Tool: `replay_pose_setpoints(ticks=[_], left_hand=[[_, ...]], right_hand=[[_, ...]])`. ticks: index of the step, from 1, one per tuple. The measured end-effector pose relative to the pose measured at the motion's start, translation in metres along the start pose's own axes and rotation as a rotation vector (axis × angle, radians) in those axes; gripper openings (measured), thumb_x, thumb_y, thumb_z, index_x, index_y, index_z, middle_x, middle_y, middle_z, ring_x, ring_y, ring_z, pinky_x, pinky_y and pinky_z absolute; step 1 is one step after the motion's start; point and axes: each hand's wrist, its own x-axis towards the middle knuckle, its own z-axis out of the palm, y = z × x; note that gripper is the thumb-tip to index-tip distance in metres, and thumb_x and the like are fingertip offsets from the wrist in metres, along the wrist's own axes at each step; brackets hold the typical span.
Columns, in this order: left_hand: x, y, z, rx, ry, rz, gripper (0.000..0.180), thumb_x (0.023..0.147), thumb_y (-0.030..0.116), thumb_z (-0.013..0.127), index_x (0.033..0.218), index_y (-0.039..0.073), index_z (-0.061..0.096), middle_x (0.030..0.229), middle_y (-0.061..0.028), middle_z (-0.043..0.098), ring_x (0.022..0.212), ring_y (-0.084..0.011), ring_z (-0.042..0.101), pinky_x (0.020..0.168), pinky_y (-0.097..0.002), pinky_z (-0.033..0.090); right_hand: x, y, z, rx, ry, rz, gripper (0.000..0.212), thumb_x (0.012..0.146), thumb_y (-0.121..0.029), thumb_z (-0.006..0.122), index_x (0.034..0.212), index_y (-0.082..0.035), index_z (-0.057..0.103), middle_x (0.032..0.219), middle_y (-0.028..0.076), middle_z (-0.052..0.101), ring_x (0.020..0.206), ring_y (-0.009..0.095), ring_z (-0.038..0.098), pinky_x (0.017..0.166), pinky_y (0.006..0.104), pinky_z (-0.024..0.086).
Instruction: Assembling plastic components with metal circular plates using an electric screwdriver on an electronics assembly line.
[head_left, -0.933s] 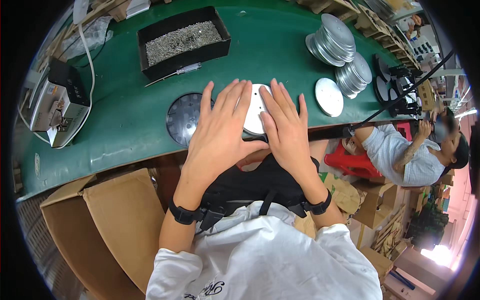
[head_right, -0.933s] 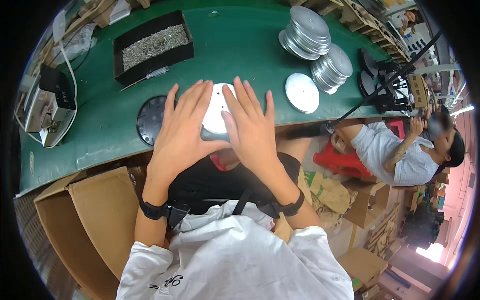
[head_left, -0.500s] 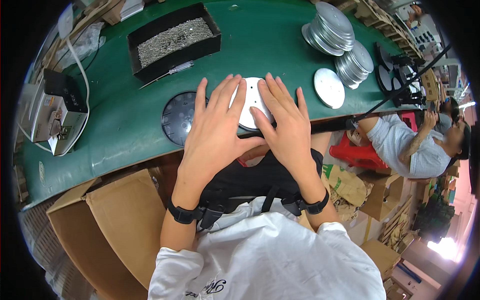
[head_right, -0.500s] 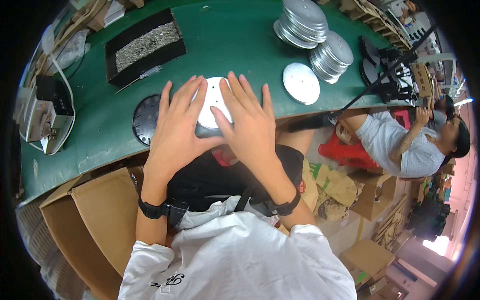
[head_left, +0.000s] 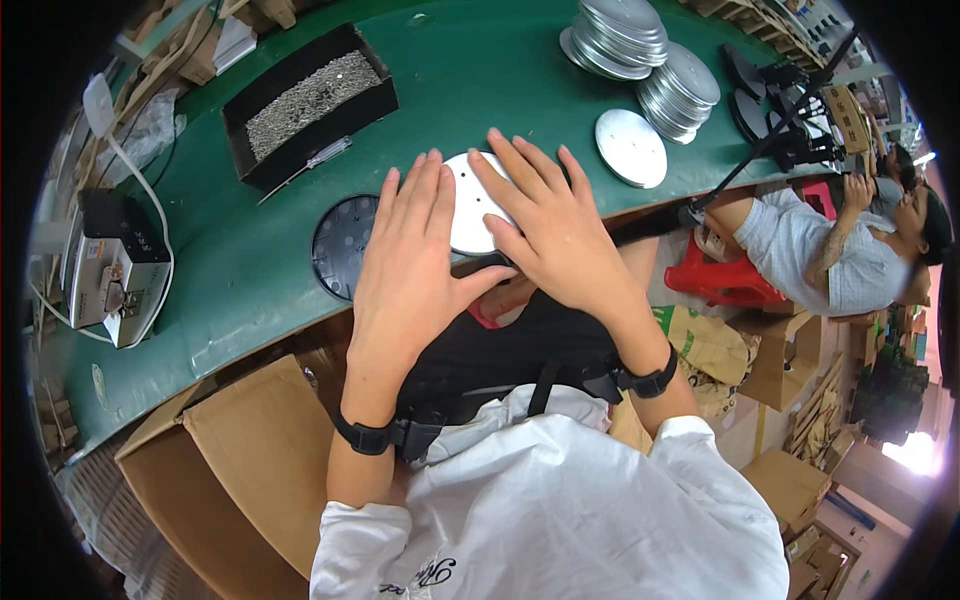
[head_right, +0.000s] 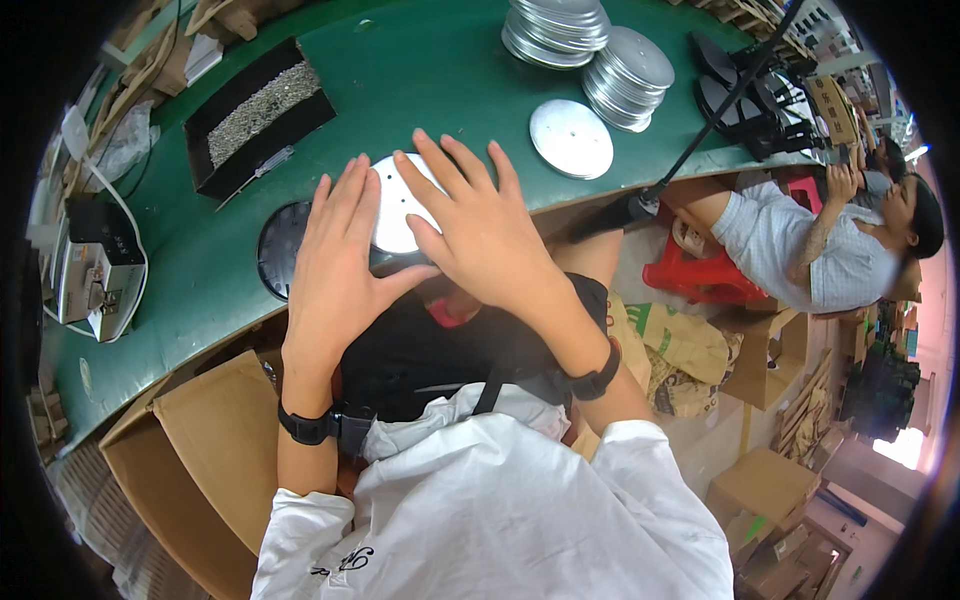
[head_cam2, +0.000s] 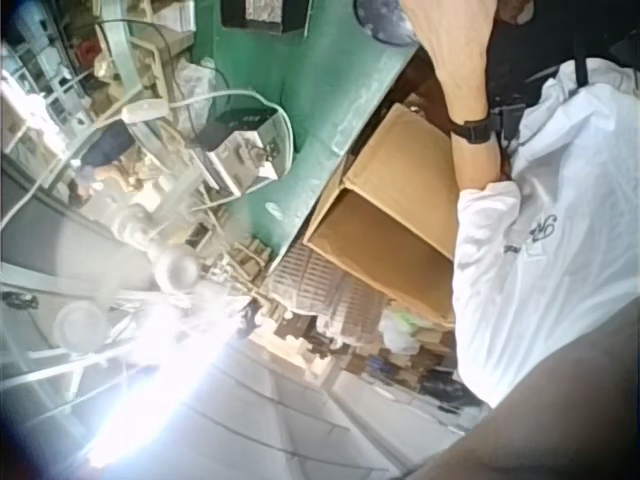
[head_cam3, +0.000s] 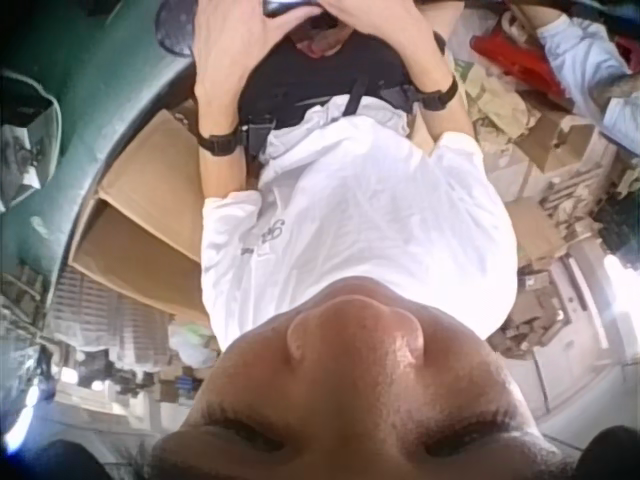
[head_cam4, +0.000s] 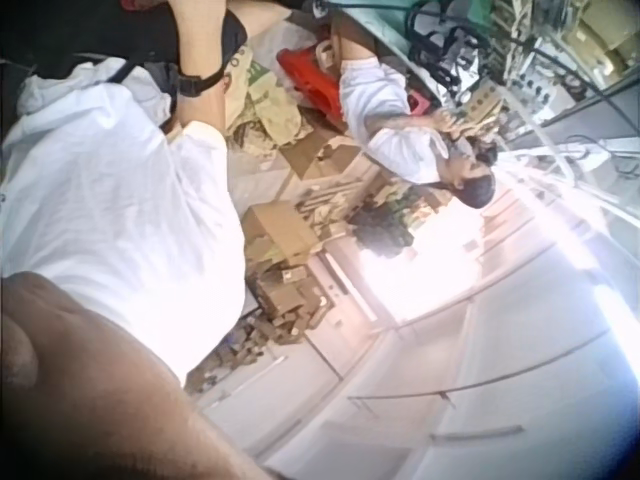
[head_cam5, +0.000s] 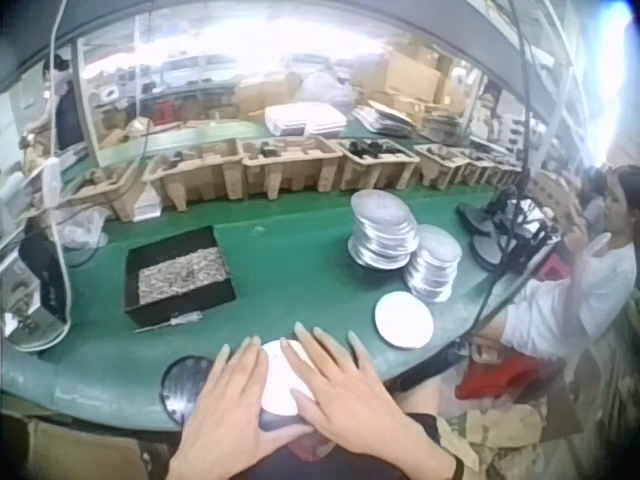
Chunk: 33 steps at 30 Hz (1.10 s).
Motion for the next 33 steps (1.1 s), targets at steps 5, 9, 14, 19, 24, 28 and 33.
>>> replay_pose_setpoints(ticks=[5,9,14,19,24,28,33], left_hand=[[-0.002,0.001,0.0,-0.027,0.013,-0.021,0.1,0.066,0.033,0.092,0.145,-0.008,0.047,0.155,-0.0238,0.044,0.142,-0.0387,0.044,0.123,-0.0505,0.03],[-0.005,-0.001,-0.006,0.008,-0.003,-0.02,0.103,0.068,0.041,0.09,0.145,-0.01,0.045,0.154,-0.0244,0.044,0.144,-0.037,0.043,0.124,-0.0502,0.029],[0.005,0.001,-0.008,-0.135,0.048,0.029,0.1,0.067,0.041,0.09,0.147,-0.003,0.048,0.154,-0.0215,0.046,0.144,-0.0363,0.043,0.123,-0.0507,0.03],[-0.002,0.003,-0.03,-0.058,0.294,0.111,0.094,0.068,0.041,0.09,0.145,0.003,0.053,0.148,-0.0163,0.054,0.143,-0.0347,0.045,0.12,-0.0588,0.028],[-0.054,-0.012,-0.052,0.062,0.116,-0.262,0.124,0.06,0.061,0.087,0.158,0.005,0.034,0.162,-0.0212,0.032,0.151,-0.0433,0.028,0.119,-0.0669,0.017],[-0.078,-0.023,-0.039,0.07,0.11,-0.327,0.111,0.063,0.028,0.091,0.156,0.002,0.035,0.16,-0.0187,0.038,0.15,-0.0346,0.033,0.125,-0.0598,0.012],[-0.066,-0.005,-0.017,0.06,0.205,-0.331,0.114,0.061,0.029,0.093,0.156,0.001,0.035,0.157,-0.0175,0.042,0.146,-0.034,0.039,0.125,-0.0589,0.012]], right_hand=[[-0.004,-0.001,0.002,0.015,-0.037,0.0,0.057,0.103,-0.031,0.05,0.156,-0.011,0.042,0.163,0.013,0.036,0.148,0.033,0.035,0.123,0.0555,0.019],[-0.015,0.032,0.003,0.069,0.268,0.092,0.062,0.096,-0.024,0.064,0.152,-0.006,0.045,0.157,0.018,0.044,0.145,0.036,0.04,0.121,0.0549,0.027],[-0.041,0.076,0.006,-0.134,0.431,0.387,0.064,0.096,-0.027,0.067,0.147,0.006,0.046,0.153,0.026,0.045,0.147,0.039,0.038,0.122,0.0537,0.026],[-0.051,0.062,-0.014,-0.19,0.258,0.293,0.061,0.093,-0.031,0.072,0.143,0.0,0.055,0.147,0.021,0.054,0.143,0.033,0.046,0.123,0.0526,0.024],[-0.056,0.079,-0.014,-0.084,0.41,0.224,0.045,0.094,-0.028,0.072,0.129,-0.001,0.064,0.127,0.017,0.068,0.117,0.034,0.065,0.102,0.0474,0.048],[-0.019,0.051,-0.019,0.485,0.618,0.735,0.029,0.105,-0.019,0.057,0.126,-0.001,0.063,0.106,0.015,0.072,0.083,0.028,0.072,0.076,0.041,0.056],[0.016,-0.03,-0.003,1.236,0.156,0.579,0.048,0.106,-0.02,0.053,0.151,-0.01,0.037,0.079,0.007,0.062,0.051,0.012,0.057,0.048,0.0291,0.048]])
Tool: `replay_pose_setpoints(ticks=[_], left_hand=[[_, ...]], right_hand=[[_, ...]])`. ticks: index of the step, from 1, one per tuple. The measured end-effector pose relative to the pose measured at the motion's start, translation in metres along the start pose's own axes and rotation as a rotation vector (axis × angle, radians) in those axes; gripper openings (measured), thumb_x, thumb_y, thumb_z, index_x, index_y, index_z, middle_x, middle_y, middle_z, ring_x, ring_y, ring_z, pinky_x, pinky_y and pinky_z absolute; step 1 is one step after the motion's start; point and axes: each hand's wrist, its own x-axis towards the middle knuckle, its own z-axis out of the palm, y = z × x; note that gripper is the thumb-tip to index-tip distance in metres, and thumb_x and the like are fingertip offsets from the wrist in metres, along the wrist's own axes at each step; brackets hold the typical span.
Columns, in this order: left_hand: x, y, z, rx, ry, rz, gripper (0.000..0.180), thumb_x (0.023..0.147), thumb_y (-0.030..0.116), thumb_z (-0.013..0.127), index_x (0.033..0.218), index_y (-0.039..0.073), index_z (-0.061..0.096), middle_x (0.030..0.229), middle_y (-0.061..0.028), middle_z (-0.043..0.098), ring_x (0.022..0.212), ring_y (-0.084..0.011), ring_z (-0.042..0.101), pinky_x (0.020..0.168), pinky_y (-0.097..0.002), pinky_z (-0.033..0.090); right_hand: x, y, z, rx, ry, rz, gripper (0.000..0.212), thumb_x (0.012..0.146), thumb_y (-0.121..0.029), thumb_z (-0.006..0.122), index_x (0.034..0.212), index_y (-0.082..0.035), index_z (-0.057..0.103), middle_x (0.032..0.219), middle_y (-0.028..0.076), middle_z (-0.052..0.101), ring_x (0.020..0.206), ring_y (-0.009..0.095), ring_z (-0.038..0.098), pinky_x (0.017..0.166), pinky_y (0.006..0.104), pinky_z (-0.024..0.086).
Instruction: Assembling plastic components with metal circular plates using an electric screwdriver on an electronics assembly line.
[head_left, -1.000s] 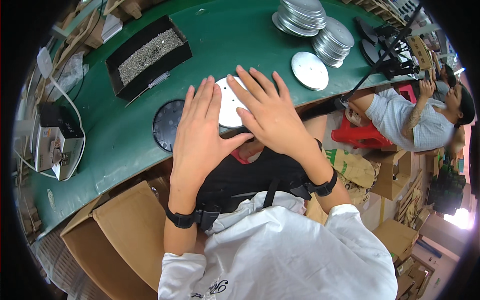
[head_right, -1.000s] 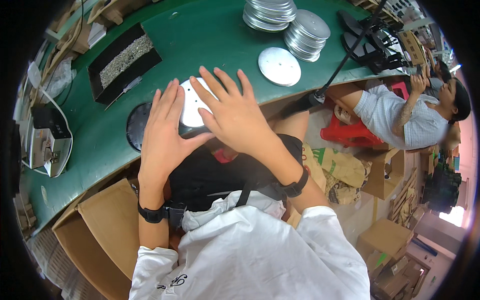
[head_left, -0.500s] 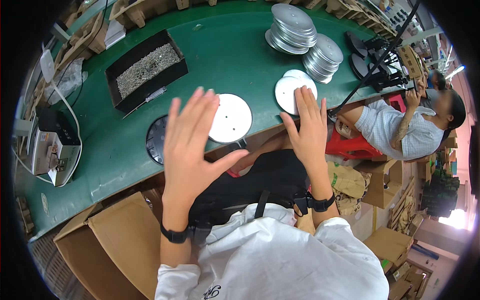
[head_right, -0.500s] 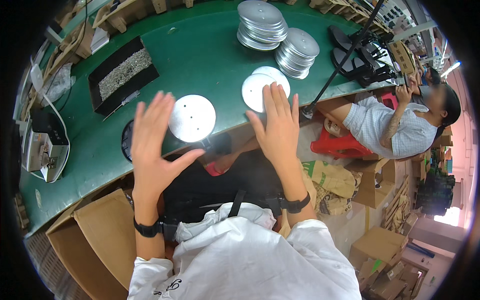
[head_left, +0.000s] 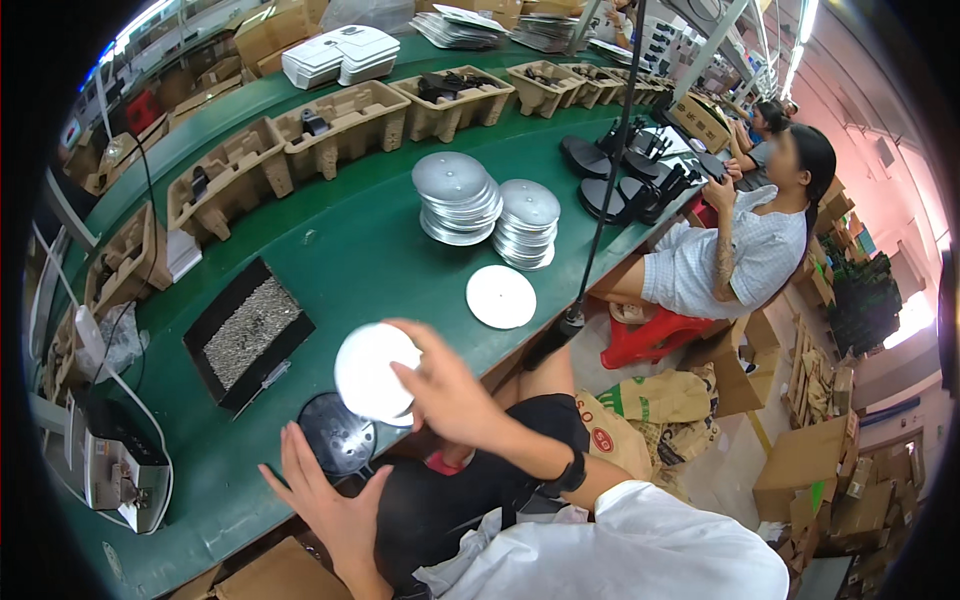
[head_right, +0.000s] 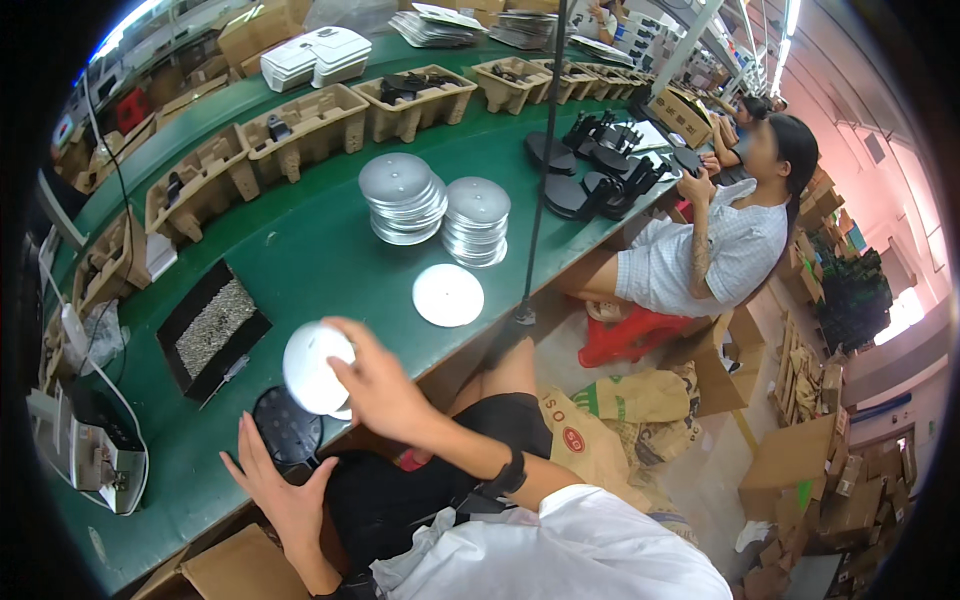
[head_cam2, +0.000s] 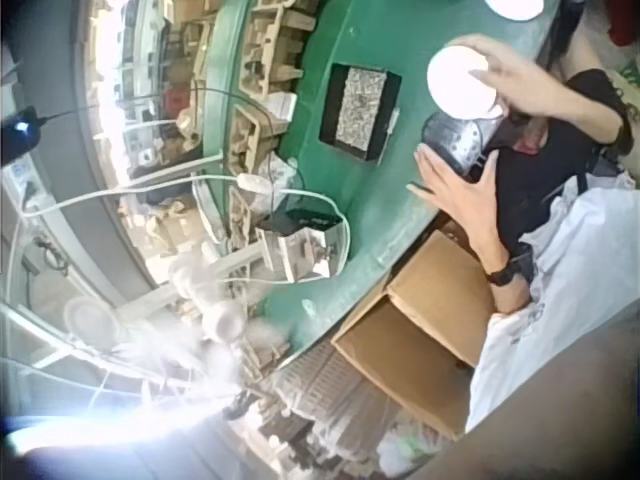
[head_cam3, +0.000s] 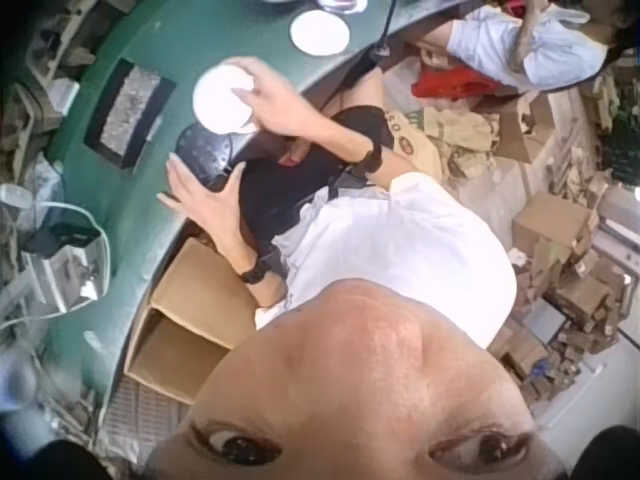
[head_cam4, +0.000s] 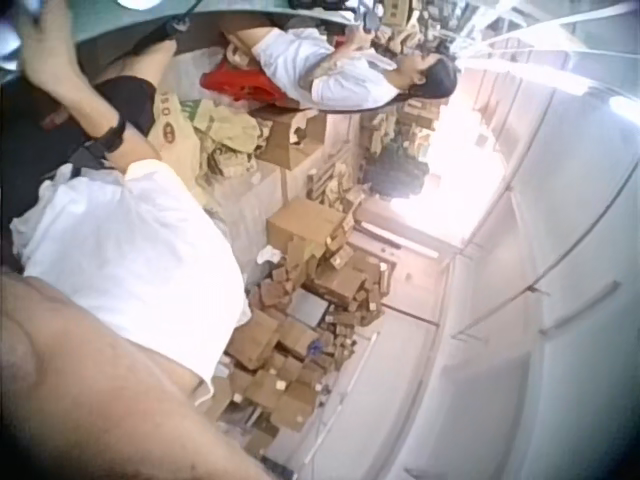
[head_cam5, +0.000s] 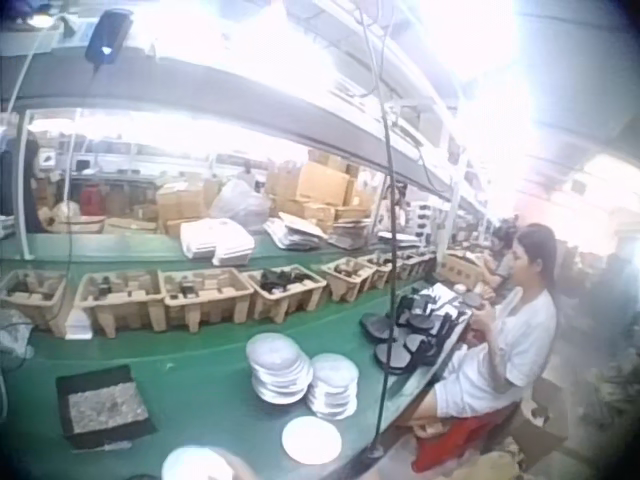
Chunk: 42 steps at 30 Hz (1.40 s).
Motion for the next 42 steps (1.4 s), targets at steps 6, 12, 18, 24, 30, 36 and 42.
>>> replay_pose_setpoints(ticks=[6,12,18,24,30,36,42], left_hand=[[-0.006,-0.019,0.006,0.03,0.094,0.05,0.112,0.064,0.038,0.091,0.154,-0.001,0.037,0.153,-0.0201,0.047,0.143,-0.0363,0.043,0.123,-0.0603,0.016],[0.013,-0.006,0.005,-0.065,0.085,0.065,0.098,0.063,0.034,0.092,0.142,-0.006,0.05,0.148,-0.0211,0.05,0.14,-0.0364,0.047,0.121,-0.0577,0.027],[0.001,-0.017,0.009,-0.111,0.075,0.007,0.096,0.067,0.039,0.089,0.141,-0.007,0.05,0.149,-0.0237,0.049,0.141,-0.0379,0.046,0.122,-0.0602,0.024],[-0.001,-0.018,0.008,-0.126,0.08,0.011,0.096,0.067,0.037,0.09,0.143,-0.006,0.049,0.15,-0.0237,0.047,0.142,-0.0381,0.045,0.123,-0.0608,0.024],[-0.001,-0.019,0.008,-0.141,0.054,0.021,0.096,0.066,0.033,0.091,0.142,-0.006,0.048,0.152,-0.0238,0.045,0.144,-0.038,0.042,0.123,-0.0611,0.023],[-0.002,-0.019,0.007,-0.163,0.057,-0.015,0.095,0.064,0.036,0.094,0.14,-0.001,0.051,0.153,-0.0228,0.046,0.144,-0.0382,0.043,0.123,-0.0606,0.022],[-0.002,-0.02,0.008,-0.135,0.046,0.057,0.101,0.064,0.043,0.092,0.141,-0.005,0.048,0.152,-0.0255,0.044,0.145,-0.041,0.04,0.122,-0.061,0.023]], right_hand=[[-0.003,0.021,0.069,-0.597,-0.022,-0.599,0.056,0.097,-0.015,0.063,0.15,-0.009,0.043,0.109,0.023,0.066,0.087,0.03,0.068,0.071,0.0384,0.054],[0.0,0.005,0.04,-1.082,-0.096,-0.646,0.055,0.087,-0.025,0.074,0.135,-0.001,0.061,0.152,0.024,0.046,0.138,0.039,0.048,0.113,0.0551,0.036],[-0.012,0.008,0.054,-1.287,-0.209,-0.632,0.059,0.091,-0.025,0.071,0.142,-0.002,0.055,0.148,0.026,0.05,0.14,0.037,0.048,0.12,0.0573,0.028],[-0.001,-0.006,0.046,-1.246,-0.473,-0.605,0.056,0.099,-0.021,0.057,0.153,-0.01,0.047,0.161,0.017,0.039,0.152,0.034,0.032,0.124,0.0583,0.015],[0.007,-0.003,0.039,-1.232,-0.534,-0.666,0.063,0.094,-0.027,0.066,0.151,-0.008,0.046,0.158,0.019,0.042,0.15,0.033,0.035,0.123,0.0612,0.018],[-0.012,0.008,0.033,-1.109,-0.236,-0.583,0.08,0.084,-0.041,0.074,0.152,-0.009,0.046,0.157,0.015,0.045,0.148,0.028,0.04,0.124,0.06,0.017],[-0.034,0.012,0.031,-1.295,-0.378,-0.619,0.079,0.084,-0.051,0.069,0.151,-0.013,0.048,0.157,0.011,0.046,0.148,0.029,0.039,0.118,0.071,0.016]])
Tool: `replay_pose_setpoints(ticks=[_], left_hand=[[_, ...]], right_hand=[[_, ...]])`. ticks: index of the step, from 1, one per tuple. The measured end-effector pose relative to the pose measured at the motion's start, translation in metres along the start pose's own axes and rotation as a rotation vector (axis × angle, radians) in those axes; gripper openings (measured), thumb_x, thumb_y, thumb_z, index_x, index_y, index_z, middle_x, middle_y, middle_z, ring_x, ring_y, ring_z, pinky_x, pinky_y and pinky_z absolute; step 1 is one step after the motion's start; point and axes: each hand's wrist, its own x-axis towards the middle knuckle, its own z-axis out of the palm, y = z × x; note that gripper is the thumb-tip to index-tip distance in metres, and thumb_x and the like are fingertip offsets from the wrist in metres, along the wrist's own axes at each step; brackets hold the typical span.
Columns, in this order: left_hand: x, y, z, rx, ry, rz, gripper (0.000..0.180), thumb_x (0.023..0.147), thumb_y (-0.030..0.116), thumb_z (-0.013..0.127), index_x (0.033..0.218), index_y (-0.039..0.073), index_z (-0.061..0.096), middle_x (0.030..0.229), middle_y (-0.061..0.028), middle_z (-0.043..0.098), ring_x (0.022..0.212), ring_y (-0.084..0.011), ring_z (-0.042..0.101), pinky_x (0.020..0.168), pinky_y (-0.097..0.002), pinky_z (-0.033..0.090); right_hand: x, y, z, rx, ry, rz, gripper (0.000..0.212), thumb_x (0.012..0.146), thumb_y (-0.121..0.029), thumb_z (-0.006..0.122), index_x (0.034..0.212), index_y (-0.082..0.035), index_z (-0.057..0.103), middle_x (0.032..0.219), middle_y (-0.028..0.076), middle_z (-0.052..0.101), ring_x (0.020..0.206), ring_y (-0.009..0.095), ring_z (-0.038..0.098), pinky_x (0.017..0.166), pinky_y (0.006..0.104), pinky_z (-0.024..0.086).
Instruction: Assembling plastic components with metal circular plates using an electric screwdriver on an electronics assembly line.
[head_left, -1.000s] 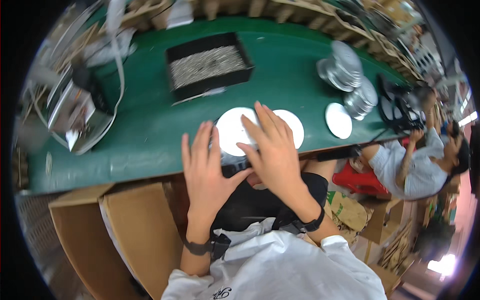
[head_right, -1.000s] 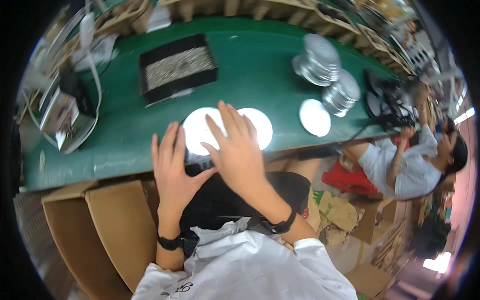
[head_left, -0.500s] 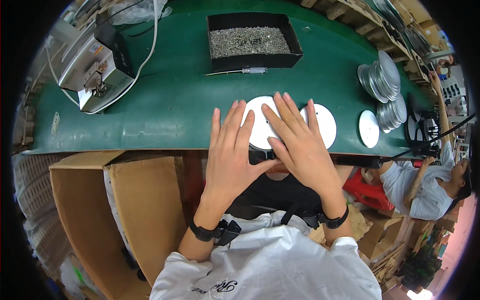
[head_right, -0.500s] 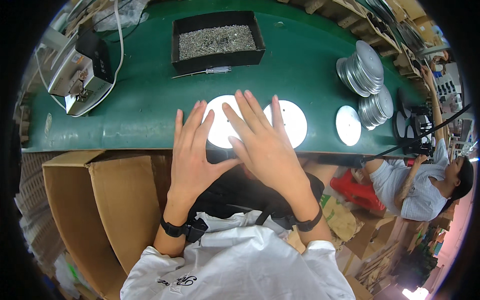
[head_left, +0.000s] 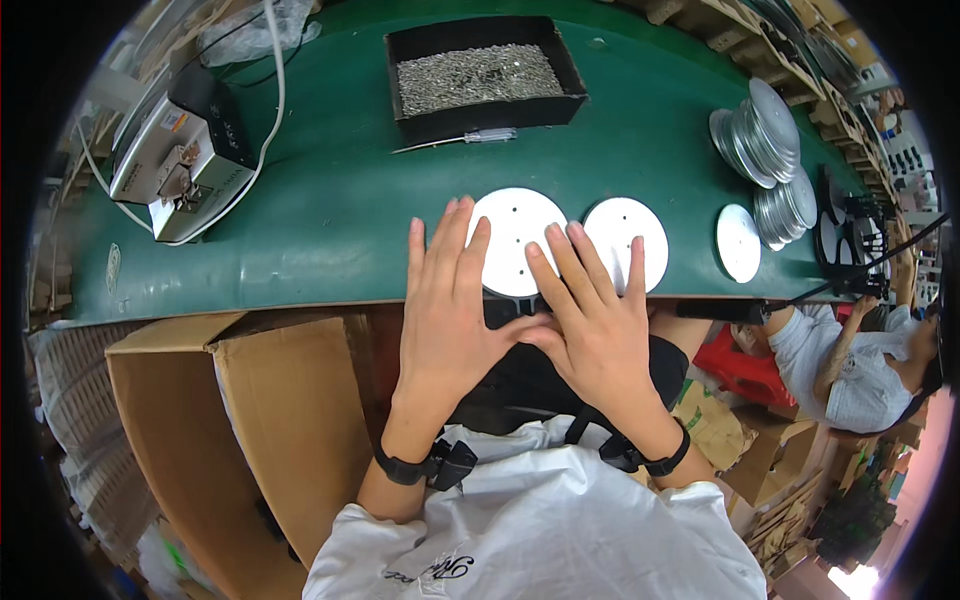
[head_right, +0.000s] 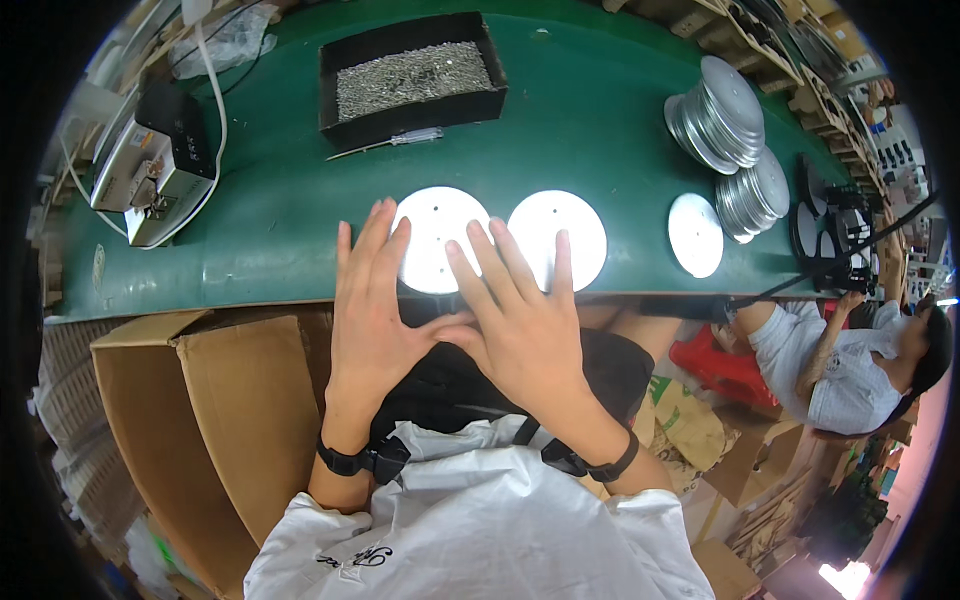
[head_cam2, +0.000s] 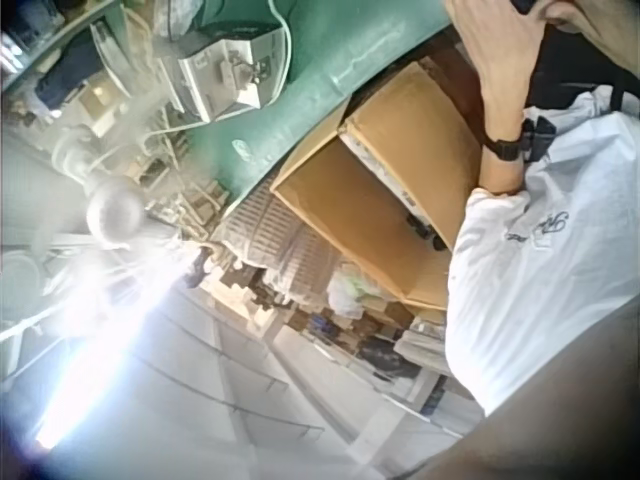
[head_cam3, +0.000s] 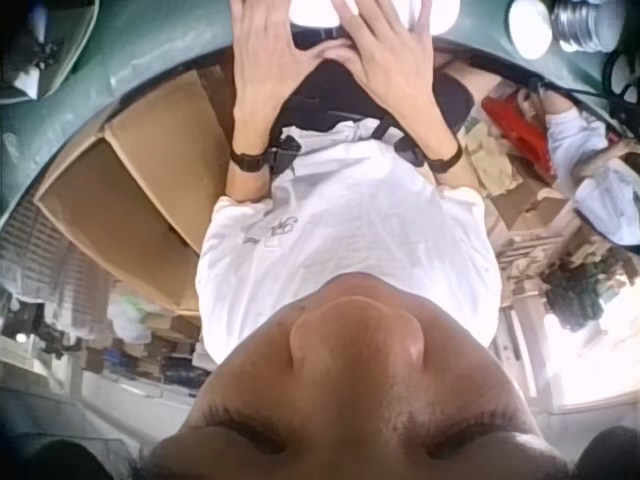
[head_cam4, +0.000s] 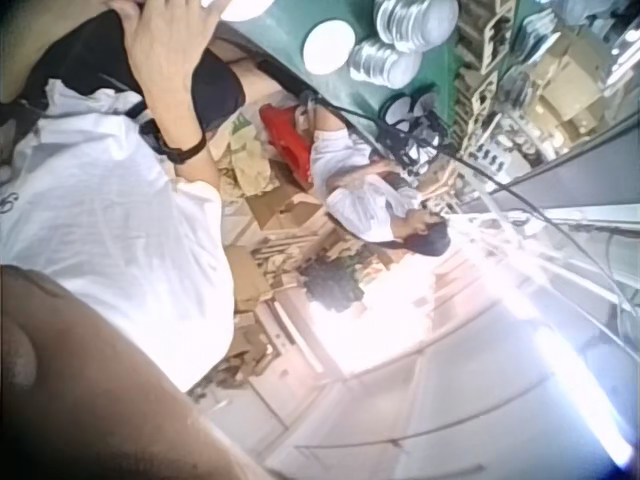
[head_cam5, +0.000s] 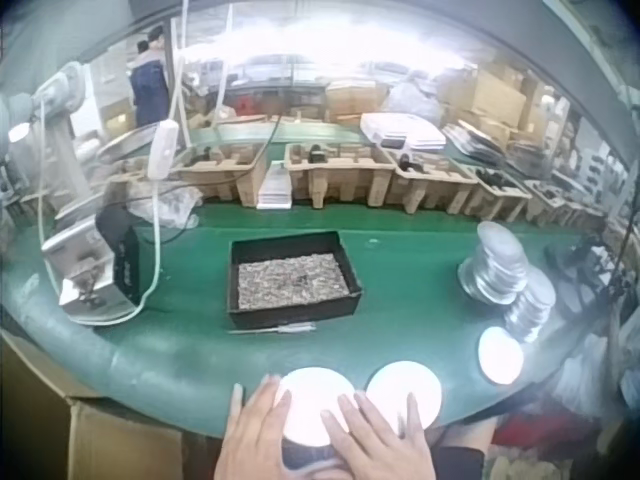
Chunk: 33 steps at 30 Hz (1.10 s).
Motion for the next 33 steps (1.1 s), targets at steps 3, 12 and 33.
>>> replay_pose_setpoints(ticks=[3,12,33], left_hand=[[0.001,0.0,-0.002,0.031,-0.024,-0.02,0.099,0.066,0.042,0.091,0.141,-0.005,0.047,0.153,-0.0255,0.043,0.145,-0.0414,0.039,0.122,-0.06,0.024],[0.056,0.007,-0.034,-0.103,0.248,0.052,0.045,0.083,0.02,0.081,0.122,0.001,0.068,0.128,-0.0185,0.067,0.123,-0.0382,0.062,0.103,-0.0446,0.05],[0.194,-0.041,-0.045,-0.156,0.123,-0.062,0.015,0.092,0.016,0.071,0.1,0.003,0.071,0.089,-0.0069,0.072,0.079,-0.0153,0.066,0.075,-0.0294,0.051]], right_hand=[[0.003,0.002,0.0,-0.007,-0.002,-0.025,0.081,0.083,-0.052,0.069,0.152,-0.014,0.047,0.158,0.01,0.044,0.148,0.029,0.038,0.118,0.0707,0.018],[-0.122,0.125,0.023,0.324,1.273,0.727,0.049,0.101,-0.004,0.058,0.146,0.006,0.04,0.145,0.019,0.049,0.126,0.029,0.055,0.106,0.0421,0.048],[-0.121,0.086,0.05,1.668,0.225,0.31,0.08,0.078,-0.017,0.082,0.147,-0.001,0.044,0.12,0.014,0.065,0.106,0.024,0.065,0.099,0.0364,0.049]])
